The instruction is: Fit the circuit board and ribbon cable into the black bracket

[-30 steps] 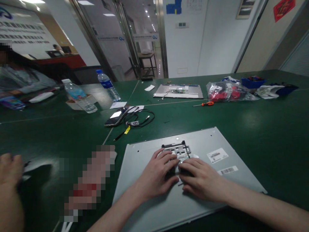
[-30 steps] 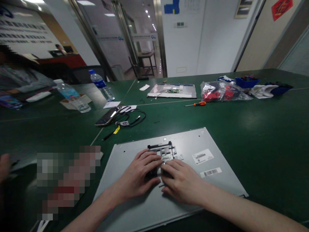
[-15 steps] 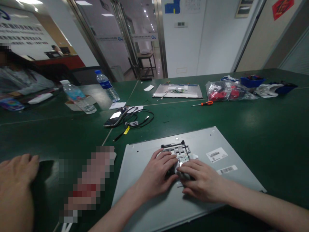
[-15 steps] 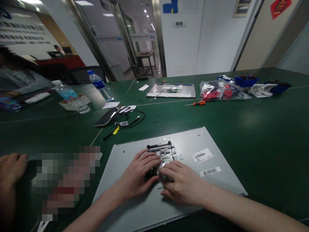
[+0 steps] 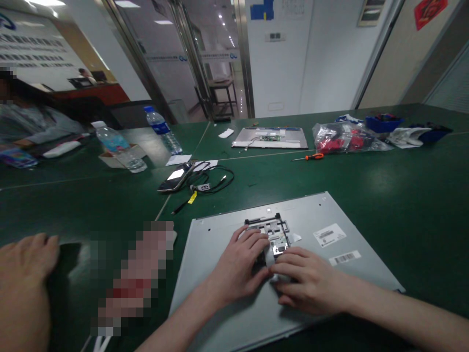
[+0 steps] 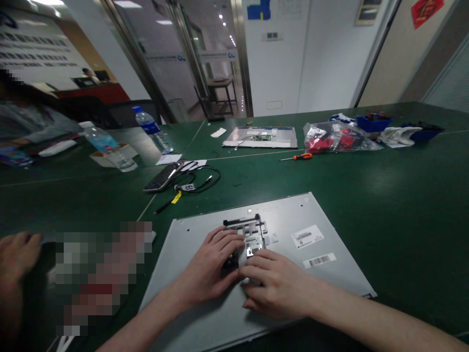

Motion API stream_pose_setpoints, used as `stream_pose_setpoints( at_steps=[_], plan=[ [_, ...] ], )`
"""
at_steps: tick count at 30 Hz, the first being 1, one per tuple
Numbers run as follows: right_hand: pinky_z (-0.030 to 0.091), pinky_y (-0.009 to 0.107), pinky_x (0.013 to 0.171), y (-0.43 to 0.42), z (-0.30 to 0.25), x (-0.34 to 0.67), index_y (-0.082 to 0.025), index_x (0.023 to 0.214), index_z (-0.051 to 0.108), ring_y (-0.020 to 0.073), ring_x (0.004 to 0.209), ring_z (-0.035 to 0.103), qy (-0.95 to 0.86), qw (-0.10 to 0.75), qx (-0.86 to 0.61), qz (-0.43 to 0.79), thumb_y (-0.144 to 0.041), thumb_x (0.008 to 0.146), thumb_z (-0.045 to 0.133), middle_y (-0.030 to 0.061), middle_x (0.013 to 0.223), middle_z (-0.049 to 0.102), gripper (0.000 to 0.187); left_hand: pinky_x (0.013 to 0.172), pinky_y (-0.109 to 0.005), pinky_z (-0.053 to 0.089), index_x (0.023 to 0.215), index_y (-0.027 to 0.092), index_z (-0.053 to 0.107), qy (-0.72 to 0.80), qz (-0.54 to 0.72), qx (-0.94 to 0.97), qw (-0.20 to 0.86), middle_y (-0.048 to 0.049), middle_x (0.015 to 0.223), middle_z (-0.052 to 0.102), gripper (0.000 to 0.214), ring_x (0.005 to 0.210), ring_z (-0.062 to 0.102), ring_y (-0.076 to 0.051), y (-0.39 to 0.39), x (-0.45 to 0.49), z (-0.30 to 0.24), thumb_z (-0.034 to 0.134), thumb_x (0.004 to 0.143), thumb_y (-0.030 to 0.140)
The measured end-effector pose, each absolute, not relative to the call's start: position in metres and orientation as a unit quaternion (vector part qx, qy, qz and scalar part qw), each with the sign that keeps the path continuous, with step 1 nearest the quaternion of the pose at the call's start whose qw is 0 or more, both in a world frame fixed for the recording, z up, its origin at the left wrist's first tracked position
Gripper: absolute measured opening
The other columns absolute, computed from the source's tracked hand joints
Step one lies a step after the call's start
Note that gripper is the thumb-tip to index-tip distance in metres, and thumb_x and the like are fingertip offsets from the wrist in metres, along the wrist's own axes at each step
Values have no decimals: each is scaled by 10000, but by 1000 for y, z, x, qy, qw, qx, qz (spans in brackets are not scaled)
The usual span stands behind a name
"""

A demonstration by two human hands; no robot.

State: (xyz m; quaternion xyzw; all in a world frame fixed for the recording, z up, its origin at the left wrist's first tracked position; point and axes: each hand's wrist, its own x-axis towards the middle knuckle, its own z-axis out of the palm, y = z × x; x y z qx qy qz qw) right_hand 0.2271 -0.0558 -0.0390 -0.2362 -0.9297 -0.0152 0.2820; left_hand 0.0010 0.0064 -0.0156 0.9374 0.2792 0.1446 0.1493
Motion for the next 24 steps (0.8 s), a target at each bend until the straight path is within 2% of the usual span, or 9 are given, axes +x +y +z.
stream_pose_setpoints(
  at_steps=[12, 17, 24],
  plan=[
    [492, 356, 936, -55, -33, 229, -200, 885, 697, 193, 996, 623, -921, 301, -246, -21, -281, 975, 625, 53, 1097, 715, 141, 1201, -584, 278, 1188, 240, 553, 284, 132, 936, 159, -79, 1285, 642, 516, 1281, 550, -321, 3, 2, -8, 786, 752, 384],
    [473, 398, 887, -41, -29, 250, -207, 960, 700, 218, 953, 634, -870, 362, -333, -34, -228, 976, 602, 65, 1038, 736, 101, 1204, -600, 268, 1190, 228, 542, 288, 124, 937, 155, -91, 1308, 640, 595, 1289, 547, -337, 3, 2, -6, 838, 711, 415],
    [426, 395, 834, -13, -42, 279, -183, 995, 705, 232, 880, 622, -838, 328, -436, -14, -211, 1006, 562, 62, 937, 727, 145, 1208, -621, 259, 1155, 229, 550, 293, 111, 938, 145, -91, 1335, 633, 585, 1297, 544, -345, 2, 0, -5, 862, 689, 396]
  ],
)
